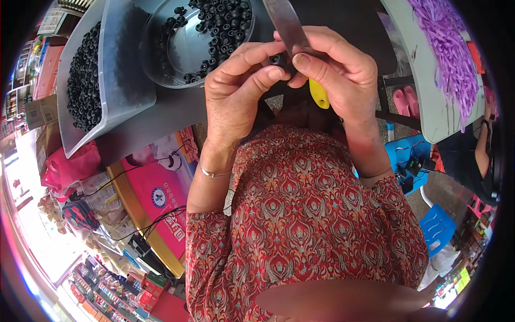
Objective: Trimming or cutting small black rubber components with a knife.
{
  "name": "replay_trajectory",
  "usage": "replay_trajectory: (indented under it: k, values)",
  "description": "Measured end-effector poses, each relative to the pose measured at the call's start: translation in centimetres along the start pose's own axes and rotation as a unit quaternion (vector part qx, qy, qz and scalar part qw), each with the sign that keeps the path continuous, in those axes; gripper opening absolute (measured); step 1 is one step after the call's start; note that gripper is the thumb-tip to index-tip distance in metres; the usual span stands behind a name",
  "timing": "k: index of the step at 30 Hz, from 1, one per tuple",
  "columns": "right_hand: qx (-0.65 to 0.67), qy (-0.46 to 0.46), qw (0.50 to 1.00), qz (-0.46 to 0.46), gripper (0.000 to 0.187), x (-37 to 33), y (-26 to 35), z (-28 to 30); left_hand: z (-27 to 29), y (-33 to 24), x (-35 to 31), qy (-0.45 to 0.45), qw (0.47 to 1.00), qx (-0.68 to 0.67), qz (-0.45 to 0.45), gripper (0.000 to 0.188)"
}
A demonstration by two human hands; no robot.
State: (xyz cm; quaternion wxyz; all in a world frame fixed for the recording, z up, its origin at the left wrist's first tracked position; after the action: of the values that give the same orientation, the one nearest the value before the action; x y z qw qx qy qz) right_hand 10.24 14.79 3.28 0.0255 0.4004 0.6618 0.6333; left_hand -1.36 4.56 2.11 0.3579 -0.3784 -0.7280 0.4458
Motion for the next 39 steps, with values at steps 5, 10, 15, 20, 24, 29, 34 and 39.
replay_trajectory:
  k: [5, 10, 15, 20, 24, 29, 34, 39]
  values:
    - [0.035, 0.007, 0.999, -0.041, 0.022, -0.1, 0.0, 0.2, -0.1, 0.5, -0.3, -0.006, 0.999, -0.052, 0.005, 0.029]
    - [0.045, 0.01, 0.996, -0.075, 0.022, -0.2, 0.2, 0.3, -0.6, 0.7, -0.6, -0.024, 0.991, -0.125, 0.032, 0.029]
    - [0.049, 0.015, 0.995, -0.082, 0.022, -0.5, 0.5, 0.1, -0.2, 1.2, -0.7, -0.018, 0.997, -0.081, 0.004, 0.028]
    - [-0.033, 0.002, 0.999, -0.015, 0.021, -0.8, 1.0, -0.8, 0.0, 1.4, -0.7, -0.034, 0.996, -0.076, -0.022, 0.025]
    - [-0.053, 0.023, 0.998, -0.014, 0.02, -0.9, 0.4, -0.2, -0.2, 1.3, -0.5, -0.012, 0.998, -0.03, -0.05, 0.023]
    - [-0.049, -0.015, 0.995, -0.083, 0.02, -0.9, -0.5, 0.9, -0.5, 1.9, -0.6, -0.005, 0.998, -0.052, -0.03, 0.022]
    - [-0.003, -0.05, 0.993, -0.102, 0.022, -1.2, -0.4, 0.9, -0.4, 2.7, -0.6, 0.028, 0.988, -0.15, -0.02, 0.028]
    - [0.01, -0.046, 0.993, -0.107, 0.022, -1.4, 0.2, 0.5, 0.0, 3.0, -0.9, 0.051, 0.987, -0.149, -0.029, 0.029]
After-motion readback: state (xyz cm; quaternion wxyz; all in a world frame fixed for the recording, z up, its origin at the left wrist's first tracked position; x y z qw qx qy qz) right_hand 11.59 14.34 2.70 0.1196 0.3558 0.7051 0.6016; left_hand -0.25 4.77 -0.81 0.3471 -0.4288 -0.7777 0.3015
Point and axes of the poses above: each hand's wrist, its own x-axis towards the middle knuckle, its own z-axis out of the back of the hand, y = z × x, the point moved 3 cm from there along x, towards the middle knuckle, and after that the axes turned 2 degrees about z, right-handed, at the moved point
